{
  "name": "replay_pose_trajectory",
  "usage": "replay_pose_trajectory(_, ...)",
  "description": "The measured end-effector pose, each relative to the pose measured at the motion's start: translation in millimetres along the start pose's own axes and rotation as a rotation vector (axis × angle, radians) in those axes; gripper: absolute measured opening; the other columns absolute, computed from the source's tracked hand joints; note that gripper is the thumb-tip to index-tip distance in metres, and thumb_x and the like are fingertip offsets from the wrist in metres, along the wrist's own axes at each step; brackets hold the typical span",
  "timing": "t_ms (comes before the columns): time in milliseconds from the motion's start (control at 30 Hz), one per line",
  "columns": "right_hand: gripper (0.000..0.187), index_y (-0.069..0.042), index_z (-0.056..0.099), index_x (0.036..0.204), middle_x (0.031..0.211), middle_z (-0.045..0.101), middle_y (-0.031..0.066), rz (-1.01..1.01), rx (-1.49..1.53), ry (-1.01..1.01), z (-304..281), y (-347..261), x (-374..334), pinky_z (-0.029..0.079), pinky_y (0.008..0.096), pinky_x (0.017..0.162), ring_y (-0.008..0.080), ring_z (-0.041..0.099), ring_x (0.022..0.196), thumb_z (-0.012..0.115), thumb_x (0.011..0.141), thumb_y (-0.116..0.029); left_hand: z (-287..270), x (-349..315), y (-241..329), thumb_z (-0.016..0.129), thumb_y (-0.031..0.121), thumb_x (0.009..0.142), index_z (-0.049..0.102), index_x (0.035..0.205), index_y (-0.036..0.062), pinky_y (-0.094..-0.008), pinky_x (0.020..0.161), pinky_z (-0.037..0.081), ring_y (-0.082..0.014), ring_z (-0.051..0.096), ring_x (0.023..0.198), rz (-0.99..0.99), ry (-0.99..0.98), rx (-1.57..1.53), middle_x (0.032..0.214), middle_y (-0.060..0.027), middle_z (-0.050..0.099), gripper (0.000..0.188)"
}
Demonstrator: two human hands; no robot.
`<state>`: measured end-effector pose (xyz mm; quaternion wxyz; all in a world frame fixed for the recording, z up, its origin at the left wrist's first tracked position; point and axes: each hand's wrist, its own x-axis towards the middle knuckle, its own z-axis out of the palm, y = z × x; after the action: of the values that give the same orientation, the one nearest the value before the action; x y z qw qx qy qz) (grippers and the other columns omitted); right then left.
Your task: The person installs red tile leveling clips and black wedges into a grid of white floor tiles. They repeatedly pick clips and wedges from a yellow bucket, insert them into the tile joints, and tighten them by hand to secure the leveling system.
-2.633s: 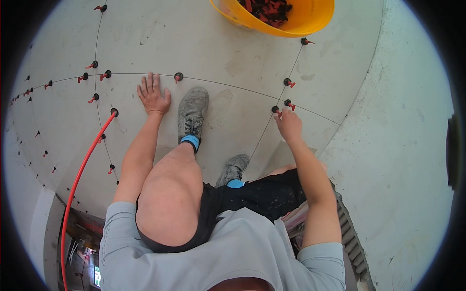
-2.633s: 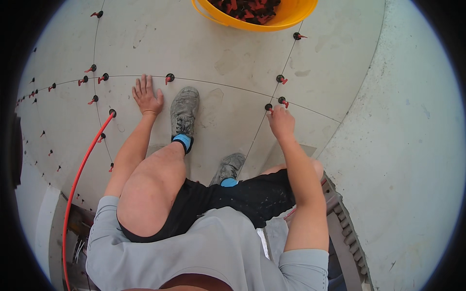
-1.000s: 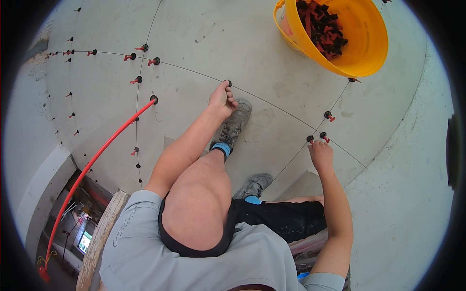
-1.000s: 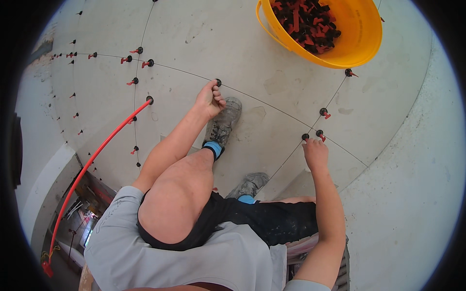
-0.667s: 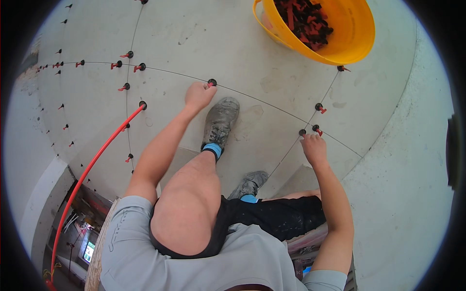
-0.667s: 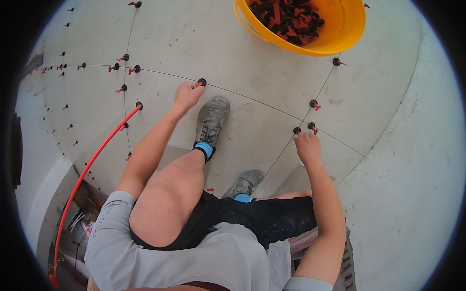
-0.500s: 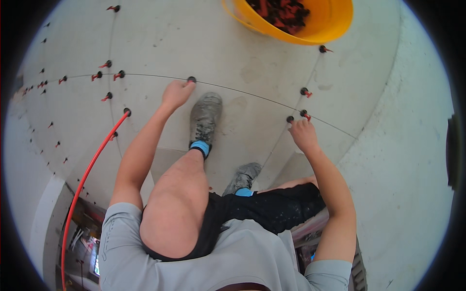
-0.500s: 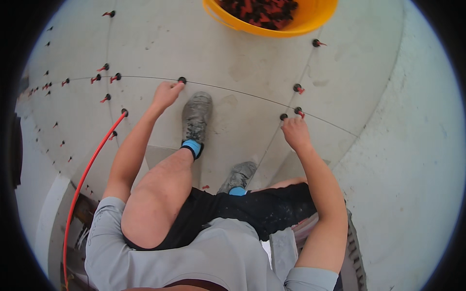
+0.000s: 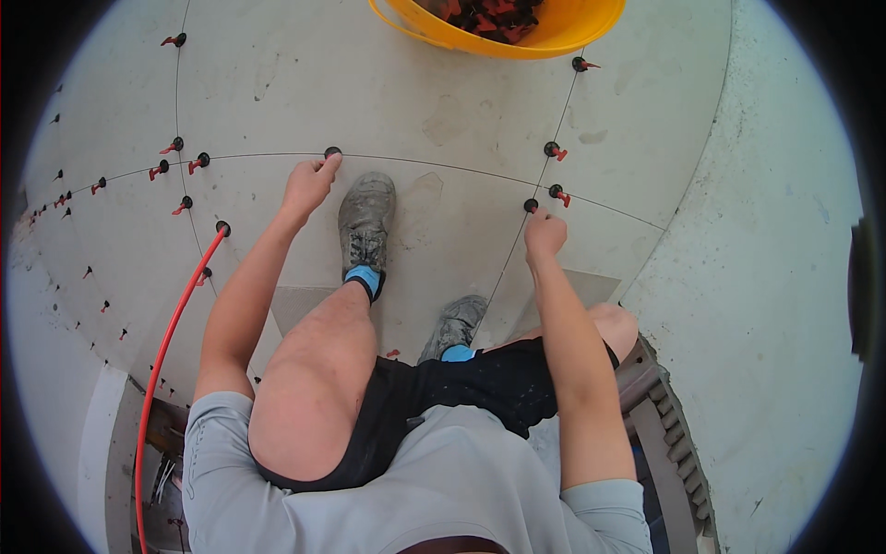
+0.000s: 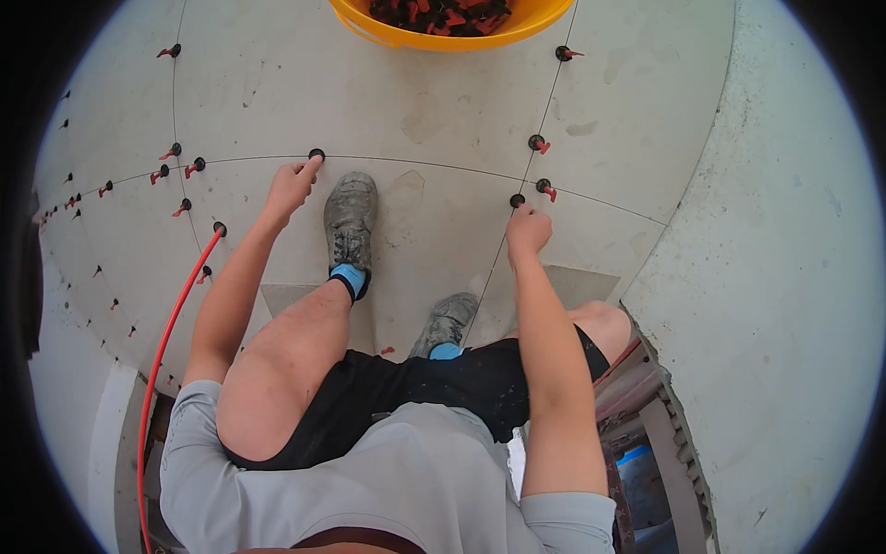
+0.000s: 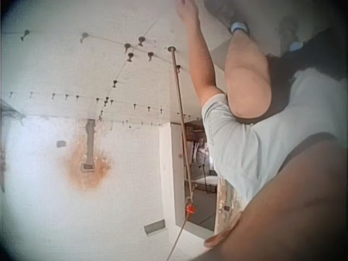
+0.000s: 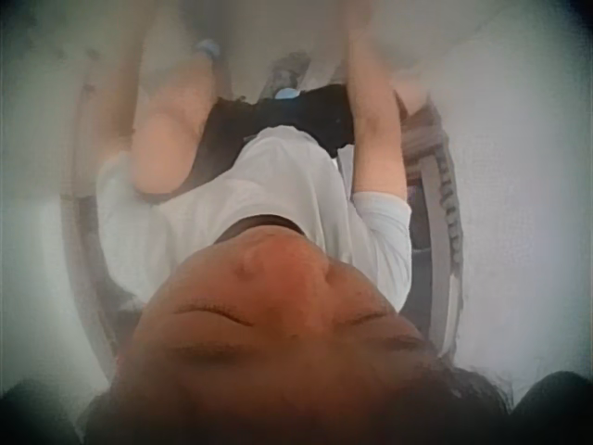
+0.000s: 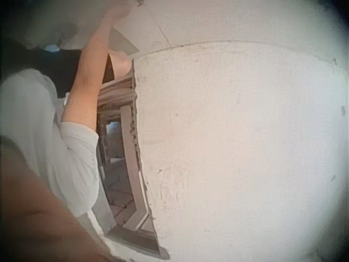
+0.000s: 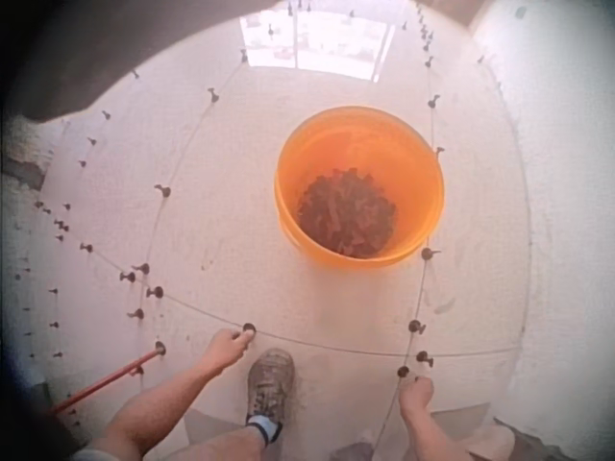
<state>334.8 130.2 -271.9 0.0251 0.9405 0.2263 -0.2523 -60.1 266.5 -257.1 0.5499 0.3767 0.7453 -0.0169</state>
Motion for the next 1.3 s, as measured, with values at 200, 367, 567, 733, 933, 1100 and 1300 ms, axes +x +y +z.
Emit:
replay_pose_trajectory(200,0.034,0.001,0.059,0.073,0.064,0.062,0.019,0.461,0.519,-0.332,-9,-3,14,0.048,0.0441,0.058,0.0349,0.063,0.06,0.06,0.088,-0.03,12,-1,-16,0.058,0.054,0.089,0.066,0.069,-0.0017,-0.0395,0.061,0.046,-0.0239,0.061,0.06,0.08,0.181,0.01,0.062,-0.013,0.062,0.06)
replay_pose_trajectory(367,0.029,-0.003,0.058,0.079,0.07,0.064,0.012,-0.611,-0.425,-0.12,-44,-4,10,0.048,0.0418,0.058,0.0319,0.059,0.059,0.067,0.086,-0.03,9,-5,-8,0.059,0.054,0.087,0.065,0.068,-0.0015,-0.0422,0.062,0.047,-0.0311,0.063,0.063,0.107,0.231,0.169,0.063,-0.0173,0.063,0.059)
replay_pose_trajectory(567,0.02,-0.005,0.059,0.082,0.078,0.064,0.0098,-1.192,-0.776,-0.196,-61,-7,18,0.052,0.0381,0.071,0.0268,0.064,0.082,0.065,0.085,-0.024,-6,6,-3,0.058,0.048,0.089,0.066,0.07,-0.0012,-0.0451,0.063,0.049,-0.0352,0.065,0.067,0.165,0.096,0.376,0.068,-0.0196,0.065,0.053)
replay_pose_trajectory(733,0.019,-0.006,0.058,0.081,0.076,0.063,0.0112,-1.209,-0.748,-0.242,-60,-3,22,0.052,0.039,0.068,0.0275,0.064,0.079,0.061,0.089,-0.023,-21,2,24,0.06,0.028,0.09,0.067,0.075,0.0014,-0.0435,0.059,0.047,-0.0328,0.065,0.068,0.477,0.039,0.937,0.071,-0.0153,0.066,0.031)
replay_pose_trajectory(933,0.033,0.0,0.062,0.081,0.076,0.067,0.0199,-0.631,-0.527,-0.144,-42,-10,-1,0.052,0.0473,0.069,0.038,0.067,0.077,0.059,0.092,-0.031,-18,9,38,0.058,0.015,0.087,0.069,0.076,0.0064,-0.0454,0.063,0.048,-0.0309,0.066,0.074,0.927,-0.144,1.645,0.073,-0.0125,0.067,0.018)
replay_pose_trajectory(1100,0.044,0.005,0.067,0.076,0.081,0.068,0.0261,-0.077,-0.107,0.013,-7,-10,-10,0.05,0.0508,0.076,0.0449,0.065,0.082,0.055,0.091,-0.035,-29,3,44,0.061,0.021,0.088,0.068,0.072,0.0054,-0.0424,0.066,0.048,-0.0268,0.067,0.078,0.619,-0.08,1.29,0.077,-0.0092,0.069,0.023)
replay_pose_trajectory(1300,0.045,0.002,0.069,0.075,0.081,0.067,0.0272,-0.126,-0.157,-0.135,-26,-13,-5,0.051,0.0492,0.076,0.0453,0.065,0.083,0.052,0.092,-0.036,-42,-8,-24,0.067,0.052,0.084,0.065,0.112,-0.0016,-0.0439,0.087,0.05,-0.0354,0.065,0.1,0.342,0.385,0.181,0.107,-0.0219,0.067,0.061)
